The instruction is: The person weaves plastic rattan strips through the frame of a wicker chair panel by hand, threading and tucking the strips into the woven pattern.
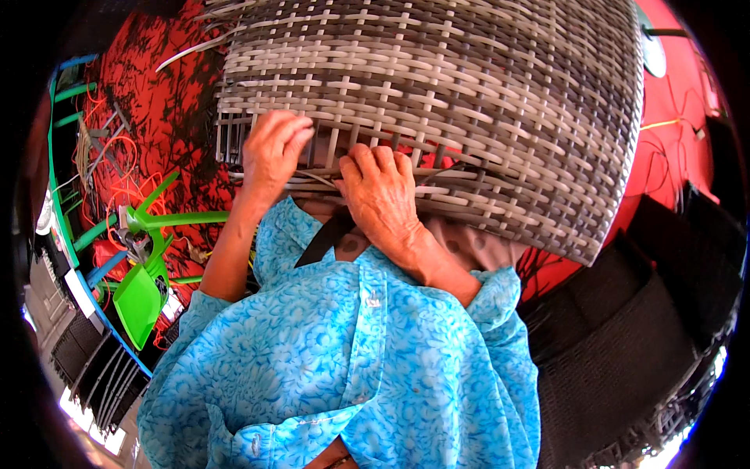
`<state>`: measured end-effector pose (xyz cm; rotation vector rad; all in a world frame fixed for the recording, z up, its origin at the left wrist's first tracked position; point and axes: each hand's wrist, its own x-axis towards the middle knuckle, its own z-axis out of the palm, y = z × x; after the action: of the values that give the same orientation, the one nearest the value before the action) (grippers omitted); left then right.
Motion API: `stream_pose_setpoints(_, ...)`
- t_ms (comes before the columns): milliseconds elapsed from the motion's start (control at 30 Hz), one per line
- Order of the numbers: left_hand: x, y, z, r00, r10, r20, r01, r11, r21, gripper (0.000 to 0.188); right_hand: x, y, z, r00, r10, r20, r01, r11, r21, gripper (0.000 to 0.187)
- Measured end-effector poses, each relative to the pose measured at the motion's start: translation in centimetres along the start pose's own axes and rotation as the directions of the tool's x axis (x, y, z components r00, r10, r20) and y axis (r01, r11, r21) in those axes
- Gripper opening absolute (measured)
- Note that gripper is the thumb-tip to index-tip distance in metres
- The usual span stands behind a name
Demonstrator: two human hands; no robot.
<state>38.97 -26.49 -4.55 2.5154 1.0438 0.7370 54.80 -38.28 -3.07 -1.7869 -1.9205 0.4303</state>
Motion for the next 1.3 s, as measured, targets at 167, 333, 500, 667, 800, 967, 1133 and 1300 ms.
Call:
stream_pose_setpoints(167, -1.2, 1.9, 0.7, 0.982, -0.003, 0.189, 0.018, 0.997, -0.076, 0.028, 0.5, 0.8, 0.3, 0.999, 0.007, -0.039, -0.009, 0.999, -0.049, 0.049)
stream_pose_setpoints(333, -2.4, 1.3, -0.9, 0.997, 0.038, 0.069, -0.045, 0.993, 0.108, 0.039, 0.1, 1.0, 0.1, 1.000, 0.018, -0.005, -0.018, 0.998, -0.062, 0.051)
stream_pose_setpoints(500, -4.0, -0.6, -0.7, 0.990, -0.070, 0.126, 0.055, 0.992, 0.115, 0.053, -0.2, 0.9, 0.1, 1.000, -0.009, -0.022, 0.007, 0.999, -0.050, 0.050)
stream_pose_setpoints(667, -4.0, -1.6, -2.2, 0.990, -0.060, 0.129, 0.045, 0.992, 0.121, 0.057, -0.3, 1.2, 0.1, 1.000, -0.014, -0.023, 0.014, 1.000, -0.020, 0.050)
stream_pose_setpoints(800, -6.4, -4.5, -2.9, 0.961, -0.255, 0.104, 0.202, 0.909, 0.365, 0.062, -0.4, 1.1, 0.2, 1.000, -0.012, -0.019, 0.012, 1.000, -0.010, 0.050)
stream_pose_setpoints(967, -5.0, -6.2, -2.0, 0.956, -0.255, 0.143, 0.224, 0.954, 0.199, 0.067, -0.7, 1.3, 0.3, 1.000, -0.020, -0.018, 0.019, 1.000, -0.021, 0.050)
stream_pose_setpoints(1133, -5.3, -8.7, -2.4, 0.984, -0.177, -0.002, 0.163, 0.898, 0.409, 0.066, -0.8, 1.4, 0.1, 1.000, -0.009, -0.025, 0.009, 1.000, -0.021, 0.048)
stream_pose_setpoints(1300, -6.2, -11.2, -3.1, 0.928, -0.367, 0.069, 0.287, 0.819, 0.496, 0.063, -1.0, 1.3, 1.0, 0.998, -0.045, -0.052, 0.046, 0.999, 0.016, 0.049)
